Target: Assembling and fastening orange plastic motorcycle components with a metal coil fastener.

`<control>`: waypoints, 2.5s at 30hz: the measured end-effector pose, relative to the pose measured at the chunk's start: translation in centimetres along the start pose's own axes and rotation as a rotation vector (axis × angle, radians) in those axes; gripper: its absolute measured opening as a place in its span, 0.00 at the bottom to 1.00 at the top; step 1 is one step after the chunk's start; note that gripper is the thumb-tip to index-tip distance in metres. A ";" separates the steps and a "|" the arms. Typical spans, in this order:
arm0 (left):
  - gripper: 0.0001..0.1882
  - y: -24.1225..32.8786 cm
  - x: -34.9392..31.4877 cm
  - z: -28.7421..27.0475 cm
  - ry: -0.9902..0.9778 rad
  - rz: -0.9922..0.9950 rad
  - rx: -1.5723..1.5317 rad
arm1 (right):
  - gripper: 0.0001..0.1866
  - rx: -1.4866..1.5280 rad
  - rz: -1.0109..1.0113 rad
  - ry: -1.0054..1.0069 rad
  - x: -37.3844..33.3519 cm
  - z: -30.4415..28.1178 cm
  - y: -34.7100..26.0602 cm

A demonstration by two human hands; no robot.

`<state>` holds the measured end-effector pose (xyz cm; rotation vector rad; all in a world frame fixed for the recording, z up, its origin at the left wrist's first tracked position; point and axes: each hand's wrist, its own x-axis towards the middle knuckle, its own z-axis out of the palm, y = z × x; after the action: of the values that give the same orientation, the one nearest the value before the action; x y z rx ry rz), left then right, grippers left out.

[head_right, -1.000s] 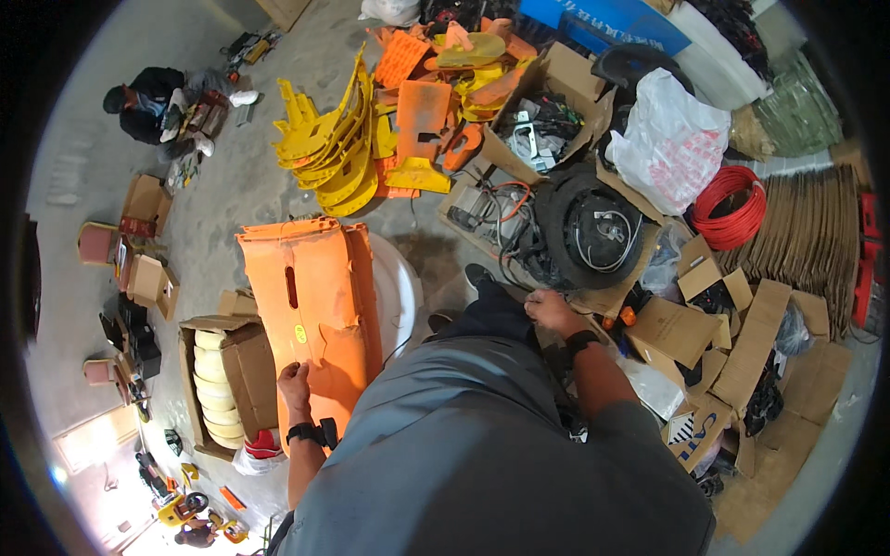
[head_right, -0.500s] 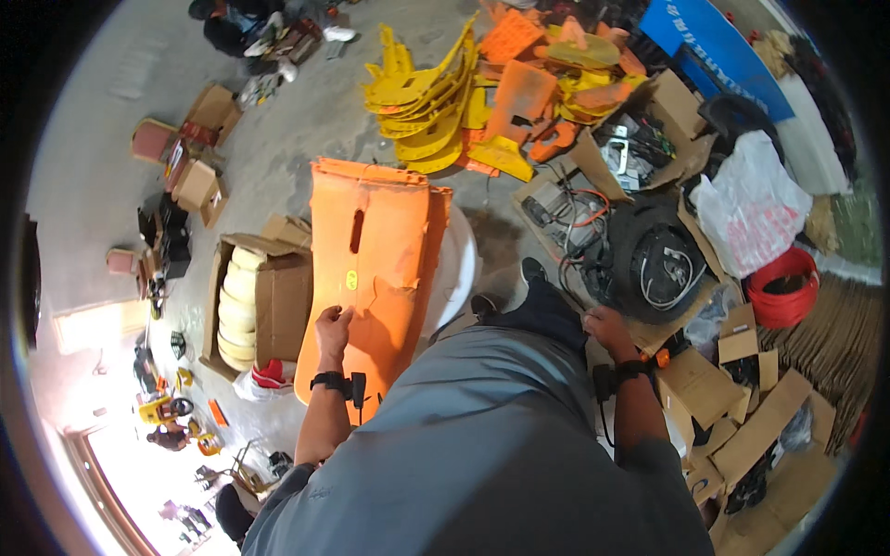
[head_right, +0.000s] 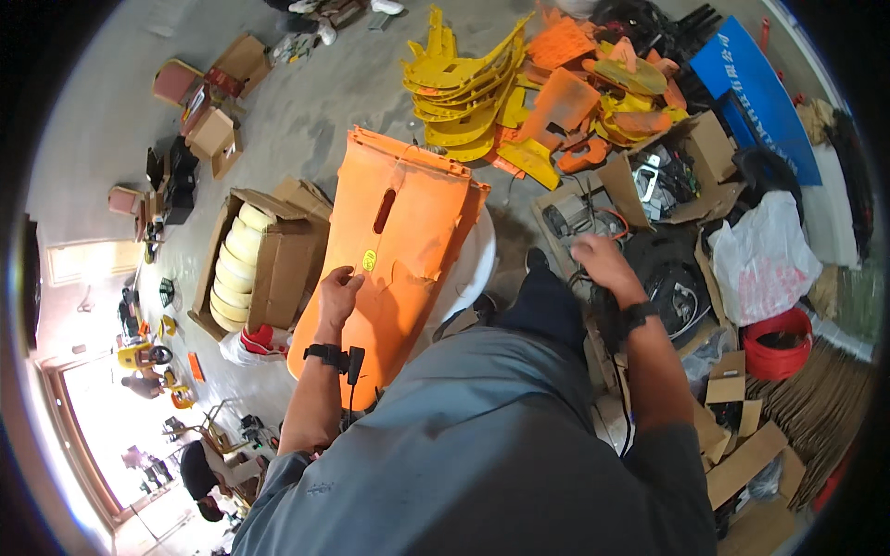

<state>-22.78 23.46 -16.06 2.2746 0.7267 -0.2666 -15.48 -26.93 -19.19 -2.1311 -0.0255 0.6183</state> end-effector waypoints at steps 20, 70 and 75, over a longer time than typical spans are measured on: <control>0.23 16.0 5.8 4.2 0.058 -0.173 0.163 | 0.22 -0.103 -0.388 -0.708 33.3 9.1 -16.0; 0.23 6.0 -0.8 3.3 0.232 -0.484 0.142 | 0.21 0.007 -0.071 -0.704 23.4 -5.2 -18.4; 0.23 3.8 -2.1 3.2 0.295 -0.470 0.128 | 0.20 0.026 -0.037 -0.637 22.7 -5.1 -19.5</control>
<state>-22.25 18.09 -15.34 2.2601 1.4378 -0.1997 10.56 -13.60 -11.25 -1.8234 -0.4020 1.2400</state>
